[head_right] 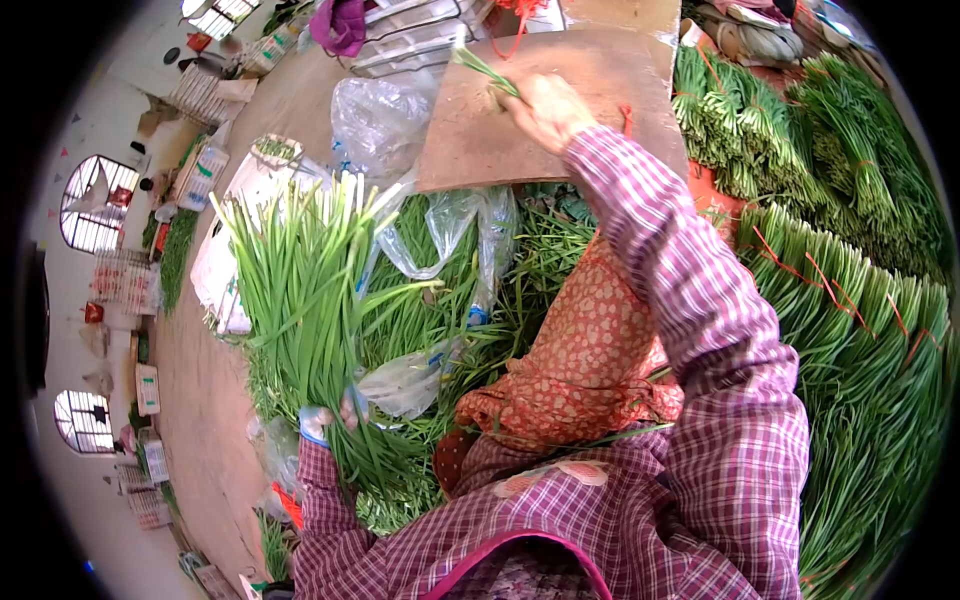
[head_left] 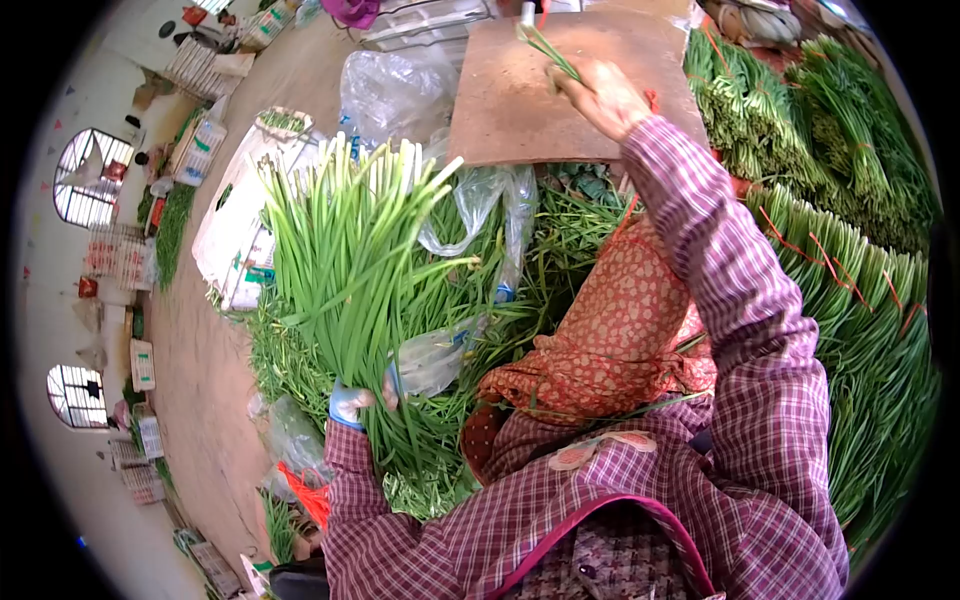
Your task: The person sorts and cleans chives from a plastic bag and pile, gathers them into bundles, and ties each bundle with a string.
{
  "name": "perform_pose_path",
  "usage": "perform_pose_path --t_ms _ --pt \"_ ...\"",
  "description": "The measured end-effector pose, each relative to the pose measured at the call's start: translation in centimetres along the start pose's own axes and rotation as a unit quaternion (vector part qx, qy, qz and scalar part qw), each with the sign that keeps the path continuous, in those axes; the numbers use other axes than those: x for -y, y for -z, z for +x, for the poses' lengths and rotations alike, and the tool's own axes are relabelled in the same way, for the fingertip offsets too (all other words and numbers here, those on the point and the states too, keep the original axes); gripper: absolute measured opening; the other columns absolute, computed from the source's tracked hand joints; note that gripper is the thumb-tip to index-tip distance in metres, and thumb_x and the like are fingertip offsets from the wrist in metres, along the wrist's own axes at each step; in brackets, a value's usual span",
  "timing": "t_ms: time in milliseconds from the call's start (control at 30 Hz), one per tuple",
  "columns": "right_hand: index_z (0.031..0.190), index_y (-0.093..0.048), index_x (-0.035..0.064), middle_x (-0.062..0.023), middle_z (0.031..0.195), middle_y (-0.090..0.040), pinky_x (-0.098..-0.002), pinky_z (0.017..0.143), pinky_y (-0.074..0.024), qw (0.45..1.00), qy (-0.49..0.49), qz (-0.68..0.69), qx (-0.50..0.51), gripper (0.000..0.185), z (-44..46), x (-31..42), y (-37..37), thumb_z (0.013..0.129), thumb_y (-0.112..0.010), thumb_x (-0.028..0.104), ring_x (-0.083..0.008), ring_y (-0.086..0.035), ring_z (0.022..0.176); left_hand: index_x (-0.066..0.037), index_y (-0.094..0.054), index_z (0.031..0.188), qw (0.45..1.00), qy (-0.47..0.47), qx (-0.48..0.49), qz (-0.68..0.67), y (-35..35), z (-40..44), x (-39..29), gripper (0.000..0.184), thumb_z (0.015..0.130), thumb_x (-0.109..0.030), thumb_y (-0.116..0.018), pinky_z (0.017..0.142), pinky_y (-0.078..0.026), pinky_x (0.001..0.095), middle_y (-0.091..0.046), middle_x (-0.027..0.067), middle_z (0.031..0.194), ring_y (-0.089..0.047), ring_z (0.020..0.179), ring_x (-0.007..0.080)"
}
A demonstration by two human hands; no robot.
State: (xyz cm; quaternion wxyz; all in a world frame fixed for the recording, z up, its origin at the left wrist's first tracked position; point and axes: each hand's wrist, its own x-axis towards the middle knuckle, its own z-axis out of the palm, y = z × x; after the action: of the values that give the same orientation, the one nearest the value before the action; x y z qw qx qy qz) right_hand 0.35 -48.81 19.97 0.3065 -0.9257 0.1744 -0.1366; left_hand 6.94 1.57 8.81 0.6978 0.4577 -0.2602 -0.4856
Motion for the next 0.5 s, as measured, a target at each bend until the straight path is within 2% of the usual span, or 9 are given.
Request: perform_pose_path --t_ms 33,100,167,233,300,400,433,467,500 --pt "0.099 -0.067 0.0071 -0.0116 0.079 -0.068 -0.0385 0.066 -0.0541 1.0 0.004 -0.016 0.025 0.04 -0.8 0.2 0.2 0.095 -0.047 0.041 -0.0225 -0.065 0.068 0.005 -0.059 0.099 1.0 -0.004 -0.006 -0.001 -0.4 0.4 -0.2 0.045 0.072 -0.024 -0.078 0.053 -0.052 0.0401 -0.06 0.0127 0.071 -0.06 0.058 0.0259" --pt "0.111 -0.06 0.0052 -0.0145 0.082 -0.066 -0.0373 0.066 -0.0538 0.974 0.125 -0.084 0.171 0.045 -3.8 1.0 -1.3 0.089 -0.056 0.044 -0.0217 -0.065 0.073 0.004 -0.059 0.096 0.999 -0.028 0.006 -0.036 -1.1 0.7 -0.6 0.042 0.073 -0.026 -0.078 0.061 -0.052 0.0429 -0.059 0.0118 0.073 -0.059 0.057 0.025" --pt "0.124 -0.053 0.0042 -0.0201 0.098 -0.066 -0.0411 0.08 -0.0522 0.908 0.152 -0.192 0.341 0.064 -6.9 2.6 -3.5 0.084 -0.06 0.053 -0.0286 -0.065 0.091 0.002 -0.059 0.092 0.999 -0.018 -0.019 -0.03 -1.2 0.5 -0.9 0.04 0.074 -0.028 -0.078 0.066 -0.051 0.0445 -0.058 0.0105 0.073 -0.058 0.057 0.0244" --pt "0.13 -0.047 0.0015 -0.0237 0.114 -0.061 -0.0443 0.093 -0.0466 0.911 0.15 -0.116 0.365 0.077 -8.5 3.7 -4.5 0.08 -0.062 0.058 -0.0339 -0.058 0.11 0.002 -0.058 0.092 0.999 -0.032 -0.003 -0.031 -1.8 1.5 -1.4 0.037 0.076 -0.026 -0.076 0.066 -0.051 0.044 -0.055 0.0092 0.07 -0.056 0.056 0.0237" --pt "0.131 -0.044 -0.0016 -0.025 0.123 -0.055 -0.0448 0.099 -0.043 0.94 0.193 0.085 0.269 0.085 -8.0 1.9 -8.0 0.076 -0.066 0.059 -0.0376 -0.054 0.114 0.001 -0.057 0.092 0.998 -0.033 0.027 -0.056 -1.8 1.9 -1.4 0.036 0.076 -0.025 -0.075 0.066 -0.051 0.0439 -0.054 0.0084 0.069 -0.055 0.056 0.0231" --pt "0.138 -0.033 -0.0054 -0.0239 0.136 -0.045 -0.0457 0.1 -0.0408 0.947 0.09 0.175 0.255 0.096 -7.4 1.2 -12.2 0.075 -0.068 0.059 -0.0389 -0.05 0.119 0.002 -0.057 0.095 0.996 -0.037 0.067 -0.055 -1.9 2.4 -1.9 0.036 0.079 -0.026 -0.073 0.067 -0.051 0.0437 -0.054 0.0082 0.07 -0.055 0.057 0.0236" --pt "0.14 -0.029 -0.0059 -0.0243 0.139 -0.041 -0.0458 0.1 -0.0405 0.934 0.024 0.248 0.256 0.099 -7.2 1.2 -13.3 0.076 -0.069 0.058 -0.0384 -0.049 0.12 0.002 -0.057 0.095 0.995 -0.038 0.069 -0.053 -2.2 2.7 -2.1 0.036 0.079 -0.026 -0.073 0.067 -0.051 0.0437 -0.054 0.0082 0.07 -0.055 0.057 0.0236" --pt "0.142 -0.017 -0.0104 -0.029 0.139 -0.039 -0.0416 0.104 -0.0392 0.891 -0.004 0.347 0.292 0.116 -7.2 1.2 -14.3 0.071 -0.067 0.067 -0.0375 -0.05 0.12 0.002 -0.057 0.094 0.994 -0.06 0.076 -0.04 -2.6 3.0 -2.2 0.035 0.079 -0.025 -0.072 0.067 -0.051 0.044 -0.054 0.0085 0.07 -0.055 0.057 0.0239" --pt "0.144 -0.013 -0.0078 -0.0273 0.139 -0.04 -0.0413 0.089 -0.0496 0.842 -0.068 0.419 0.334 0.114 -7.7 2.2 -13.8 0.074 -0.066 0.066 -0.0327 -0.05 0.122 0.003 -0.057 0.094 0.993 -0.082 0.083 -0.027 -2.8 3.2 -2.3 0.033 0.079 -0.024 -0.071 0.067 -0.051 0.0443 -0.054 0.0088 0.071 -0.056 0.058 0.0241"
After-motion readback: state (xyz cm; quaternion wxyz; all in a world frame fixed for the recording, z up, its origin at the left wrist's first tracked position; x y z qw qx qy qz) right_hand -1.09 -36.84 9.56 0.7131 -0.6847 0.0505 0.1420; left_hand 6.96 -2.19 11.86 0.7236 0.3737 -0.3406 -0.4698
